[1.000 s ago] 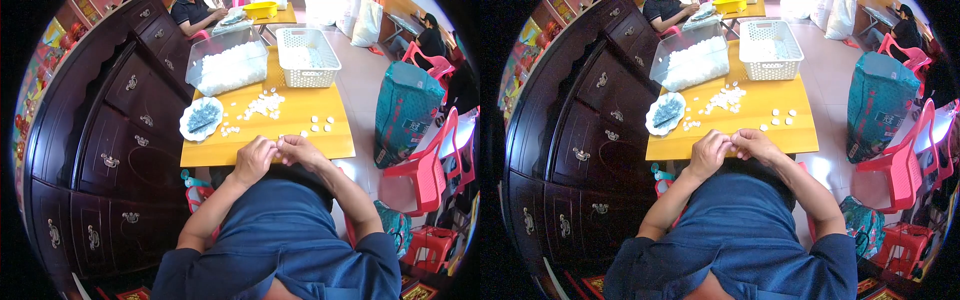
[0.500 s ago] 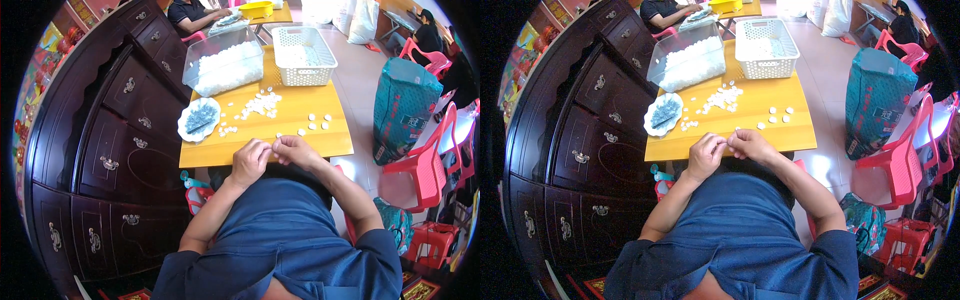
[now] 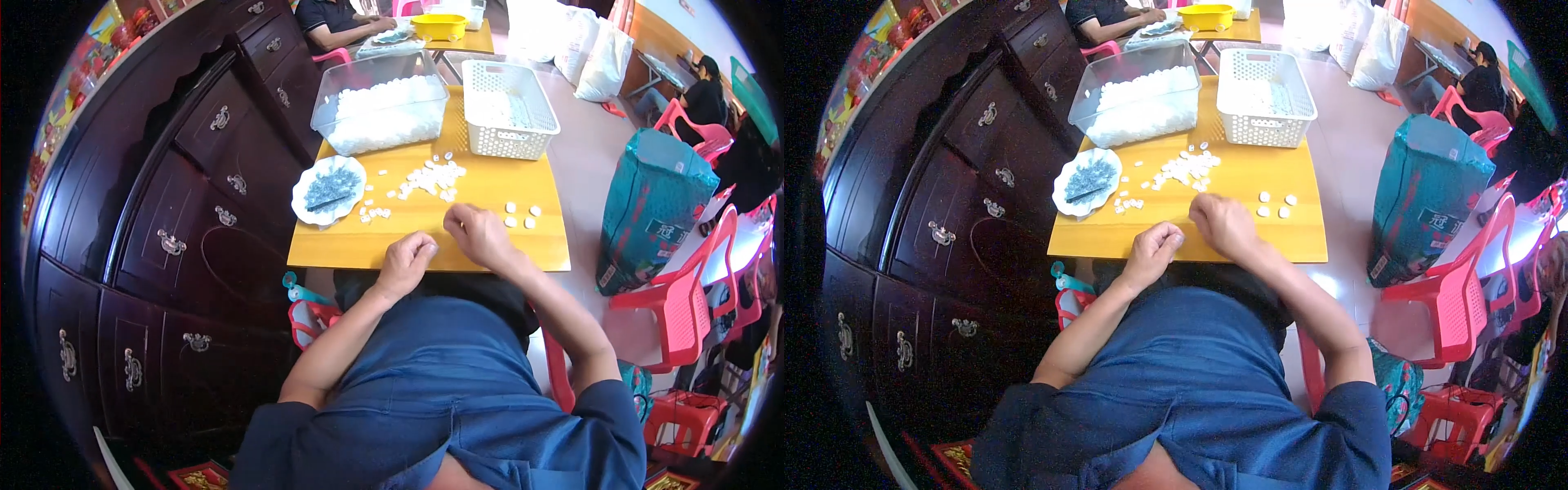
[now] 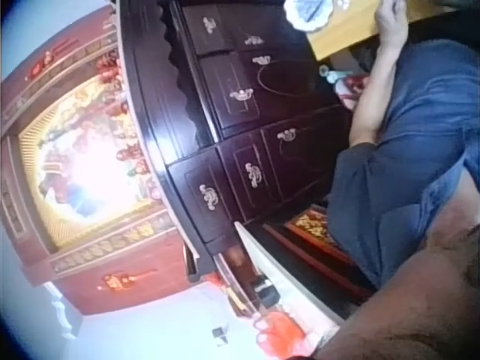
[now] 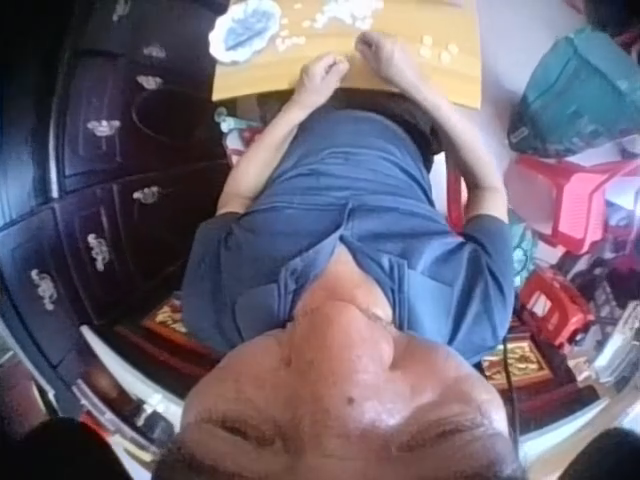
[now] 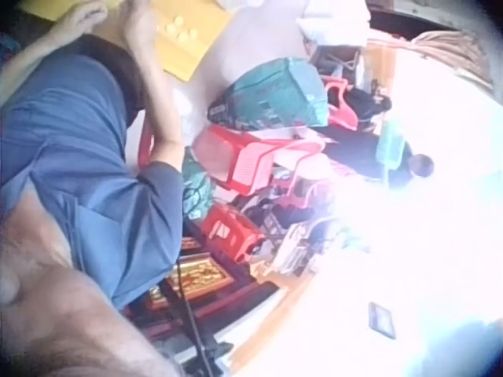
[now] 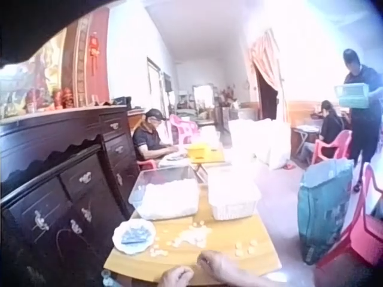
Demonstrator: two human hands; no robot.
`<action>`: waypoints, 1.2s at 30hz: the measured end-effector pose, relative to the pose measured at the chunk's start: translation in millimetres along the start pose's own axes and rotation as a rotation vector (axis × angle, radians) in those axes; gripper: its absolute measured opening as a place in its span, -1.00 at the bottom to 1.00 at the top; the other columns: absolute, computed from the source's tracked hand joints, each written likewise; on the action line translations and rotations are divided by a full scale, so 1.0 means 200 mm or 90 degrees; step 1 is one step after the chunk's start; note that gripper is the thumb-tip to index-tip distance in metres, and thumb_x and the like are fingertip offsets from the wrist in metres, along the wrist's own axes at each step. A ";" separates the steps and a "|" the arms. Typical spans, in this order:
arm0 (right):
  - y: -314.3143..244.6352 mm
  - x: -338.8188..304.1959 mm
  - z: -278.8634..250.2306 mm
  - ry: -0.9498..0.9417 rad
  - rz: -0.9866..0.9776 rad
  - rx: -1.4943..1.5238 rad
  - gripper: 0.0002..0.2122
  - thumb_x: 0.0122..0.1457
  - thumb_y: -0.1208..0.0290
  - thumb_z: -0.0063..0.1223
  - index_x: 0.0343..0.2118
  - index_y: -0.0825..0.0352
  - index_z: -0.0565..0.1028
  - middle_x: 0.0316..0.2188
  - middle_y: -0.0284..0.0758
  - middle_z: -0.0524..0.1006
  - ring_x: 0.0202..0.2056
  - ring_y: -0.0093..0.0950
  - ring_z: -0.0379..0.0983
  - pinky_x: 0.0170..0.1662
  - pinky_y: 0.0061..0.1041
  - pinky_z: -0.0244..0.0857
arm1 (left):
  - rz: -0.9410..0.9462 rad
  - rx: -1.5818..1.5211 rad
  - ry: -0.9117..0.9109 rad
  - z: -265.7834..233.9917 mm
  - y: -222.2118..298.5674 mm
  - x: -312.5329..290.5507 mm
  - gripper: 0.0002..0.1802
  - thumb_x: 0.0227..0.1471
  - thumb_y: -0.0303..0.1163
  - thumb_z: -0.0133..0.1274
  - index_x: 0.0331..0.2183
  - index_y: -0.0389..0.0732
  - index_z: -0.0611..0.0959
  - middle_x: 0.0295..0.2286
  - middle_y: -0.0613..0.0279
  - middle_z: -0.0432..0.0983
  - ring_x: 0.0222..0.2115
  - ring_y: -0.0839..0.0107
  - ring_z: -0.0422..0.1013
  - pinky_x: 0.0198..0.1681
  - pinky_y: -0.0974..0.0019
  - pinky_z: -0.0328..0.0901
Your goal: Assembling small white plastic components by manually inserting metal pins into them.
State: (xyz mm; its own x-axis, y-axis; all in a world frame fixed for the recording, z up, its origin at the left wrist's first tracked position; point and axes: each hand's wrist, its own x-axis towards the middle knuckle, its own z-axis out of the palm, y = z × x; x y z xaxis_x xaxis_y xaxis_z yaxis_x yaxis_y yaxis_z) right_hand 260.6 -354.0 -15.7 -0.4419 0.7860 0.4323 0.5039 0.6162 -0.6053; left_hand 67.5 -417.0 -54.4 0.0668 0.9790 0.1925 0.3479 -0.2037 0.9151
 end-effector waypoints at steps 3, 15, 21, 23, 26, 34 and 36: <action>0.09 0.17 0.08 -0.011 -0.014 -0.084 -0.86 0.20 0.37 0.11 -0.42 0.32 0.56 -0.43 -0.10 0.61 -0.37 -0.07 0.58 -0.27 -0.12 0.45 | 0.013 0.031 0.012 -0.04 -0.04 -0.04 -0.85 0.15 -0.42 0.12 -0.34 -0.33 0.62 -0.53 0.08 0.54 -0.53 0.34 0.47 -0.41 0.27 0.36; 0.27 0.32 0.35 0.082 0.035 -0.150 -0.88 0.17 0.39 0.13 -0.31 0.28 0.63 -0.31 -0.13 0.61 -0.31 -0.11 0.58 -0.22 -0.19 0.46 | 0.030 0.013 0.015 -0.18 -0.14 -0.07 -0.88 0.12 -0.47 0.14 -0.38 -0.35 0.63 -0.58 0.08 0.54 -0.59 0.37 0.45 -0.47 0.27 0.33; 0.14 0.07 0.26 0.064 0.030 -0.120 -0.88 0.14 0.37 0.14 -0.41 0.28 0.63 -0.42 -0.12 0.61 -0.36 -0.10 0.59 -0.26 -0.19 0.47 | 0.065 0.025 0.020 -0.20 -0.22 -0.09 -0.87 0.17 -0.47 0.13 -0.35 -0.36 0.64 -0.56 0.31 0.55 -0.57 0.64 0.38 -0.48 0.44 0.30; 0.11 0.04 0.24 0.039 0.033 -0.117 -0.87 0.14 0.36 0.15 -0.42 0.28 0.63 -0.44 -0.12 0.61 -0.39 -0.10 0.59 -0.28 -0.19 0.47 | 0.061 0.033 0.018 -0.19 -0.21 -0.09 -0.88 0.17 -0.48 0.13 -0.35 -0.36 0.64 -0.55 0.30 0.56 -0.57 0.64 0.40 -0.48 0.44 0.31; 0.09 0.04 0.22 0.011 0.074 -0.145 -0.81 0.13 0.27 0.16 -0.43 0.30 0.62 -0.44 -0.09 0.62 -0.40 -0.10 0.59 -0.29 -0.17 0.48 | 0.056 0.042 0.016 -0.19 -0.21 -0.08 -0.89 0.16 -0.49 0.14 -0.35 -0.36 0.64 -0.55 0.30 0.56 -0.57 0.64 0.40 -0.48 0.44 0.31; -0.02 0.00 0.25 -0.099 0.120 -0.275 -0.69 0.06 0.12 0.30 -0.48 0.32 0.59 -0.49 -0.15 0.61 -0.44 -0.15 0.59 -0.34 -0.19 0.44 | 0.070 0.030 0.020 -0.19 -0.23 -0.09 -0.89 0.16 -0.48 0.14 -0.35 -0.35 0.65 -0.56 0.31 0.54 -0.59 0.64 0.36 -0.49 0.44 0.30; 0.00 -0.01 0.26 -0.091 0.117 -0.264 -0.70 0.07 0.13 0.29 -0.47 0.32 0.59 -0.49 -0.15 0.62 -0.43 -0.15 0.59 -0.33 -0.19 0.44 | 0.068 0.040 0.013 -0.19 -0.23 -0.09 -0.89 0.16 -0.48 0.14 -0.36 -0.35 0.65 -0.56 0.31 0.55 -0.58 0.65 0.36 -0.49 0.44 0.30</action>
State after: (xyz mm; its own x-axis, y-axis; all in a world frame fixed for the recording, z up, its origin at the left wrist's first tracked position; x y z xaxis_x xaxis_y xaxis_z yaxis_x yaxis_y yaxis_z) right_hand 223.3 -358.7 -51.4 -0.4002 0.8873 0.2290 0.8247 0.4577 -0.3321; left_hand 13.7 -426.1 -87.0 0.0878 0.9515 0.2949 0.3985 -0.3049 0.8650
